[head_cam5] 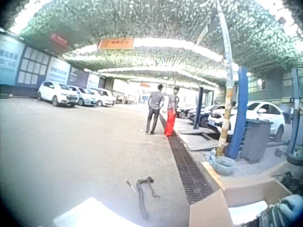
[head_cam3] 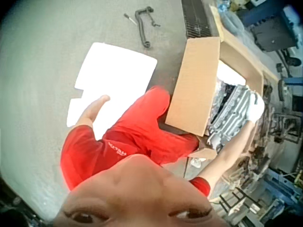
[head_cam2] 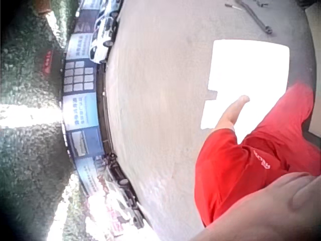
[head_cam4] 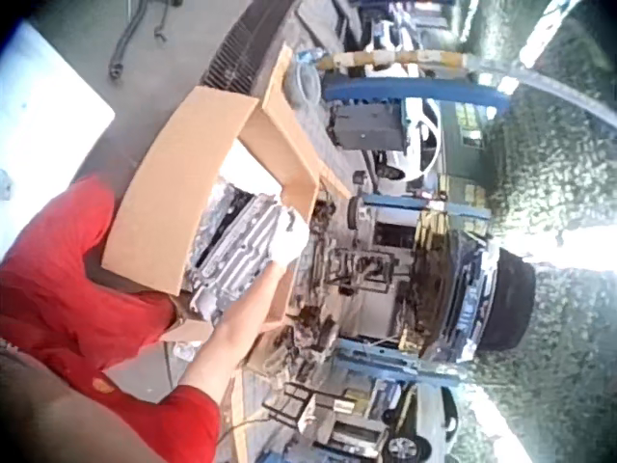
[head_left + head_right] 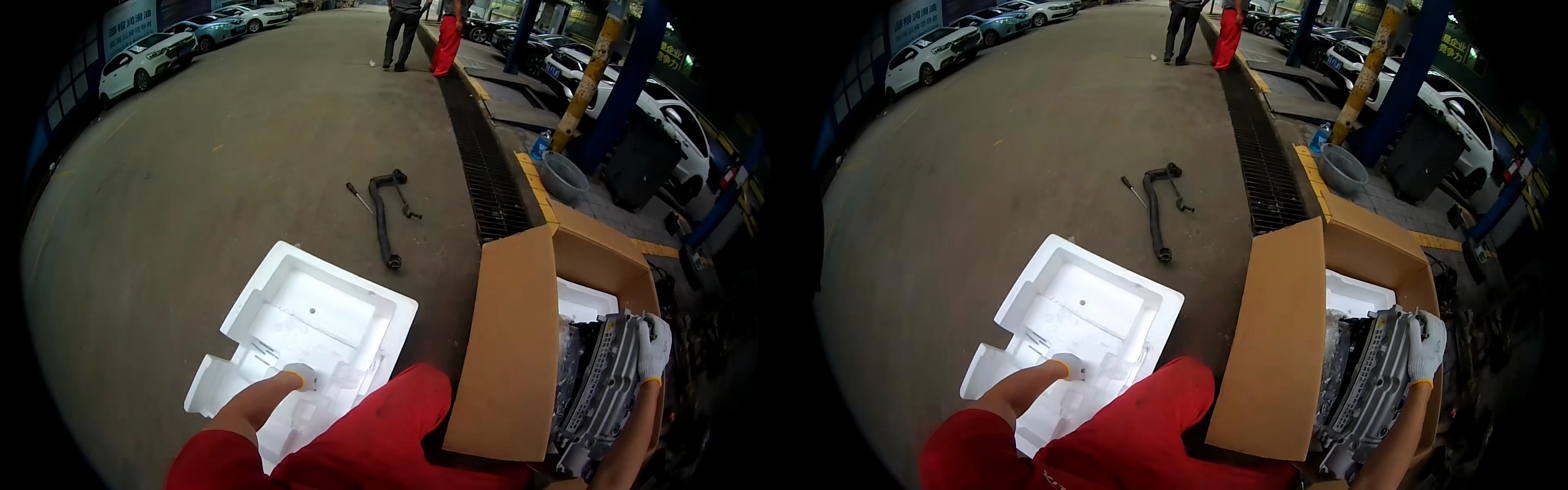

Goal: The person unpacks a silver engine cylinder head from a cardboard box and removes the white styrofoam packaging. They then pick up several metal bolts and begin inserting them into the threaded holes on the cylinder head, tightening them by hand.

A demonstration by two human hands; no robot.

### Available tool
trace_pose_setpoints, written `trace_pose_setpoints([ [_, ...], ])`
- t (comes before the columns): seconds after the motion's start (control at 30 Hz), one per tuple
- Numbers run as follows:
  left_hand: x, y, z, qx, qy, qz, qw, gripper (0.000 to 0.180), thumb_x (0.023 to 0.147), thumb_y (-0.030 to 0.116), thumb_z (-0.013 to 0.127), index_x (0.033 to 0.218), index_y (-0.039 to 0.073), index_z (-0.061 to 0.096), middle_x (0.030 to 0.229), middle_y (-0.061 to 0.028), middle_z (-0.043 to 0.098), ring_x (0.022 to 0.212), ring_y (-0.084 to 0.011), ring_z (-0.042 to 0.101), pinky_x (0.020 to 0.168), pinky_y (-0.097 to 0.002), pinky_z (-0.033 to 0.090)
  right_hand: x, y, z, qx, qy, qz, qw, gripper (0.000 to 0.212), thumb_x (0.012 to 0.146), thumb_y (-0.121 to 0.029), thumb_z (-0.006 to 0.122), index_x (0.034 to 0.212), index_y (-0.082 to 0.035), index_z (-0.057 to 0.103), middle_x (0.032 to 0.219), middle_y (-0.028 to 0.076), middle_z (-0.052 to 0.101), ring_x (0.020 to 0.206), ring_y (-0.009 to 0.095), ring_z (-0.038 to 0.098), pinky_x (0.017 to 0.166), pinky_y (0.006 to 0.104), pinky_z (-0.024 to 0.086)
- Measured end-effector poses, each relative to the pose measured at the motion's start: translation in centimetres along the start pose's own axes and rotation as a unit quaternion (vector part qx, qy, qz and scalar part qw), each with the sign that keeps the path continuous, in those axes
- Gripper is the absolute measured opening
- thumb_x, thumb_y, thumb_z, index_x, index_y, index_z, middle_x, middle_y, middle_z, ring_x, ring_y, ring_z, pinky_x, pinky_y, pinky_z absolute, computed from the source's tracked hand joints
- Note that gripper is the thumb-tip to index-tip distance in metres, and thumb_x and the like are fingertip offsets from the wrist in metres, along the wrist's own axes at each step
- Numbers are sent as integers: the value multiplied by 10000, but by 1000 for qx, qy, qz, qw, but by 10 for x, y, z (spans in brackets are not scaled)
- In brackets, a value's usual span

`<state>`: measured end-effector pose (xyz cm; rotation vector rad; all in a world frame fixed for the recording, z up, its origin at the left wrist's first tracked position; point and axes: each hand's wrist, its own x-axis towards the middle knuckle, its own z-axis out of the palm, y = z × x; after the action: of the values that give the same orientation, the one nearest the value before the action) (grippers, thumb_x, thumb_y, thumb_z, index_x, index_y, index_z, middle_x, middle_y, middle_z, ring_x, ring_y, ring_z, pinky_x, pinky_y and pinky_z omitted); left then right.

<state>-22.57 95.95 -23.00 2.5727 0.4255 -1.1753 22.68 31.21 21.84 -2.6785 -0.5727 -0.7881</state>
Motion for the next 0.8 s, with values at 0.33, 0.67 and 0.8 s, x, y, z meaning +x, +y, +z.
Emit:
trace_pose_setpoints([
  [0.33,24,-3,1,74,-45,91,992,455,956,413,634,1290,127,749,1309,-158,744,1202,-391,694,1002,-480,540,-8,-18,-6,-7,17,17,1000,306,983,-291,685,1146,-35,726,1144,139,701,1129,336,630,1044,430,476],
  [0.67,41,-25,-2,77,-117,65,988,498,930,468,655,1312,161,743,1279,-145,754,1165,-346,692,998,-441,519,-3,-5,5,-98,27,54,993,590,1047,-504,564,1359,-13,668,1403,215,652,1342,394,551,1179,457,385],
  [0.8,15,-9,-24,60,-79,82,992,459,939,464,663,1249,139,758,1182,-175,771,1116,-388,703,967,-452,531,-29,2,0,-161,4,162,974,808,987,-695,521,1469,-55,626,1624,200,480,1514,376,411,1264,476,292],
])
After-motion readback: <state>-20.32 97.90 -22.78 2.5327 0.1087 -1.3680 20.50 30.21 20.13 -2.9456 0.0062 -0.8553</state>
